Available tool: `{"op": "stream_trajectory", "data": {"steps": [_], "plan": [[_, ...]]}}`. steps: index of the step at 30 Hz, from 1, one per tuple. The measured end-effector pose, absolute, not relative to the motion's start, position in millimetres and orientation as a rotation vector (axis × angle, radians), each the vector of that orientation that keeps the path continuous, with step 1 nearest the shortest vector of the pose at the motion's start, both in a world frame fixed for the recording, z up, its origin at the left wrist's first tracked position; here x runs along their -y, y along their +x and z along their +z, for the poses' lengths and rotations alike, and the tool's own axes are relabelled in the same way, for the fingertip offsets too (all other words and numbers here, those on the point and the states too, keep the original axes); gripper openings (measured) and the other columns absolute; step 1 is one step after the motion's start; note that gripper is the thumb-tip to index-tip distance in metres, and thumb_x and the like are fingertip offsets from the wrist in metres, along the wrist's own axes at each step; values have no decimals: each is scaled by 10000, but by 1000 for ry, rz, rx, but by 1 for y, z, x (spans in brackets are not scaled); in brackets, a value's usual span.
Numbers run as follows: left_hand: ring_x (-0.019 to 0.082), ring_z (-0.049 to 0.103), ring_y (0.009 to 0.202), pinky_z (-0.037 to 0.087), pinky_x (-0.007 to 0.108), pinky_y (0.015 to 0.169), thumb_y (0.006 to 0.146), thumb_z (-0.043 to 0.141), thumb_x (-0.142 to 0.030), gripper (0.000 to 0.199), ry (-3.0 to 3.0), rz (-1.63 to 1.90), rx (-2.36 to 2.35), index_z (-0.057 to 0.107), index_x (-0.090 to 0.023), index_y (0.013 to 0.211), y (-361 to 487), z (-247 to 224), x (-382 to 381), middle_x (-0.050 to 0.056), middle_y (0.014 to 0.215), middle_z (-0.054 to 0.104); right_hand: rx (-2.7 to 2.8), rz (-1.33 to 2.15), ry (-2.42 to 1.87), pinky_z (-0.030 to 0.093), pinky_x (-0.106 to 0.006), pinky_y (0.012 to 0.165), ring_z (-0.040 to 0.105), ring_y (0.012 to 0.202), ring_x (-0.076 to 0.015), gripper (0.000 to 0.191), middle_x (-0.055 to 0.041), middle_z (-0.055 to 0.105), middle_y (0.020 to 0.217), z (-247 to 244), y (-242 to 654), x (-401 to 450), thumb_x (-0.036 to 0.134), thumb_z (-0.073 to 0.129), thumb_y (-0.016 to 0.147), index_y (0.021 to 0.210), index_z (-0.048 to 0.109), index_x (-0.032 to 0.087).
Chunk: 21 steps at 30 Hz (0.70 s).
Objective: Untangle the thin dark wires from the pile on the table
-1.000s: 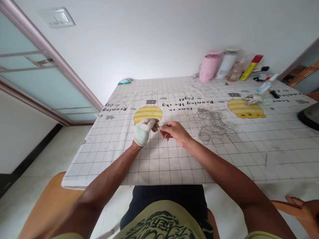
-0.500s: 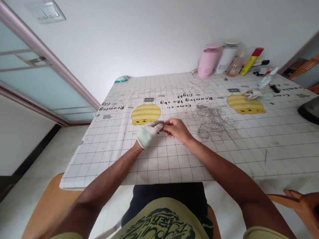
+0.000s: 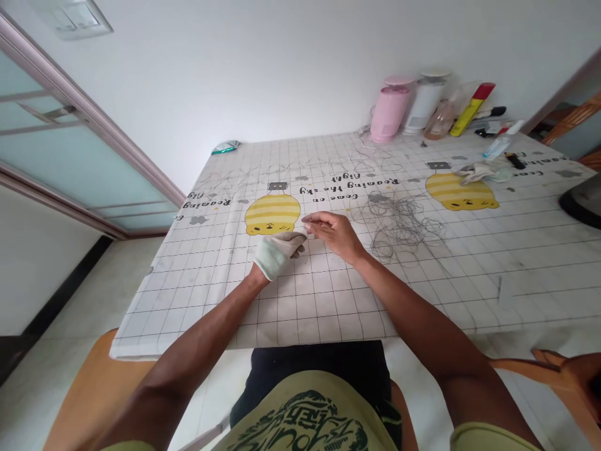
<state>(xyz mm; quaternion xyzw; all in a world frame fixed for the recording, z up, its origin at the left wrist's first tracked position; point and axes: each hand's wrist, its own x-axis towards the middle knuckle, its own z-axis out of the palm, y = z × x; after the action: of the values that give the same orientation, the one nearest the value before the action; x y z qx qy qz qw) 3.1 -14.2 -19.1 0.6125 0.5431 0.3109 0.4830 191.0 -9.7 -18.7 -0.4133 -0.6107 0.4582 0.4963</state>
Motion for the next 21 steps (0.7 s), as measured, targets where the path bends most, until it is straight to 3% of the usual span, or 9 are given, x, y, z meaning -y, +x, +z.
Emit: {"op": "stream_trajectory", "data": {"steps": [4, 12, 21], "plan": [[128, 609, 605, 493, 250, 626, 935, 541, -357, 273, 1556, 681, -1374, 778, -243, 866, 7, -12, 22, -14, 745, 717, 1421, 1123, -942, 583, -332, 715, 686, 795, -191, 262, -49, 759, 867, -23, 188, 10, 506, 771, 896, 918, 822, 251], [149, 647, 637, 500, 276, 681, 962, 507, -348, 282, 1695, 716, -1433, 769, -267, 892, 5, -11, 26, -35, 767, 740, 1227, 1238, -947, 637, -409, 790, 746, 873, -245, 421, -94, 794, 967, -27, 194, 13, 623, 834, 803, 943, 834, 225], [213, 688, 803, 485, 290, 718, 965, 539, -313, 266, 1758, 759, -1584, 788, -268, 883, 3, -14, 21, 13, 776, 749, 1268, 1196, -951, 645, -404, 807, 766, 963, -264, 404, -96, 805, 1021, -26, 188, 17, 622, 799, 843, 969, 830, 239]]}}
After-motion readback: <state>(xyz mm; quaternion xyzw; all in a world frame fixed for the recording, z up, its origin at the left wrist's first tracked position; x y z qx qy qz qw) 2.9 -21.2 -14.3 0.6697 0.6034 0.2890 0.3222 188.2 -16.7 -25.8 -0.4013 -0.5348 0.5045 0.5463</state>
